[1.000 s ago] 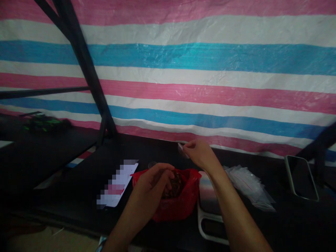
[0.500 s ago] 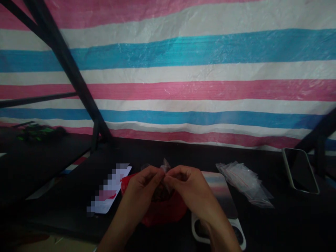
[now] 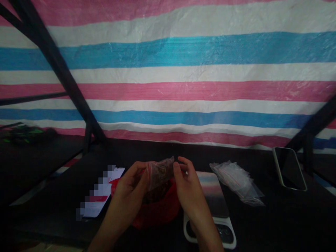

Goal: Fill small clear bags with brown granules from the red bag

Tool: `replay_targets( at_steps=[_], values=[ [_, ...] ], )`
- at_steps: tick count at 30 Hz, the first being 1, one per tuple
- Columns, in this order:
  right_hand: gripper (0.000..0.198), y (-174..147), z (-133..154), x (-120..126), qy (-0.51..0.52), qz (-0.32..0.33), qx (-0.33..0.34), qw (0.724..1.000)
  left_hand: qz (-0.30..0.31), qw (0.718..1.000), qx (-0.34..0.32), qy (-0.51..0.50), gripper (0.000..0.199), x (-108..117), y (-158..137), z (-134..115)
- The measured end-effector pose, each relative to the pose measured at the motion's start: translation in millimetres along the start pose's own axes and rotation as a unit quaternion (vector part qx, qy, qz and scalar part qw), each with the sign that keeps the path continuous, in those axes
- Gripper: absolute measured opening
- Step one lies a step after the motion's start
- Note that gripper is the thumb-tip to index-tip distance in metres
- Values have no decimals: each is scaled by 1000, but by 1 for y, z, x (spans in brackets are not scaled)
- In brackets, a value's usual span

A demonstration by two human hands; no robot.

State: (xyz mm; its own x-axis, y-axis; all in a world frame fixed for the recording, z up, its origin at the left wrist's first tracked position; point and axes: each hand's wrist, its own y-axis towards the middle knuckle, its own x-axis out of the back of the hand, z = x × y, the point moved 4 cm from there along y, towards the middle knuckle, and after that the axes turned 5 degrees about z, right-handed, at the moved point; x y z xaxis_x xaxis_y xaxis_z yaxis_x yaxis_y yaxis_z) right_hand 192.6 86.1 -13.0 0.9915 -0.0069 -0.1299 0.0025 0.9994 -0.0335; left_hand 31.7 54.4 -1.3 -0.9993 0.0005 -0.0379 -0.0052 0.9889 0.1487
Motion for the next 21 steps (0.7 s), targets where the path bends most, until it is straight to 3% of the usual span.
replay_targets(
  at_steps=[4,9,12,18,21],
  values=[
    [55,3,-10,-4,14,70,-37,997,-8,1000,-8,7,26,12,1,2],
    [38,5,4,1,-23,53,46,997,-20,991,-2,130,25,30,4,10],
    [33,5,7,2,-54,53,63,995,-37,988,3,152,29,37,4,15],
    [26,2,8,-7,-127,78,86,985,35,990,31,136,38,24,0,20],
    [25,-2,12,-14,-140,103,109,979,33,988,17,152,34,22,1,15]
  ],
)
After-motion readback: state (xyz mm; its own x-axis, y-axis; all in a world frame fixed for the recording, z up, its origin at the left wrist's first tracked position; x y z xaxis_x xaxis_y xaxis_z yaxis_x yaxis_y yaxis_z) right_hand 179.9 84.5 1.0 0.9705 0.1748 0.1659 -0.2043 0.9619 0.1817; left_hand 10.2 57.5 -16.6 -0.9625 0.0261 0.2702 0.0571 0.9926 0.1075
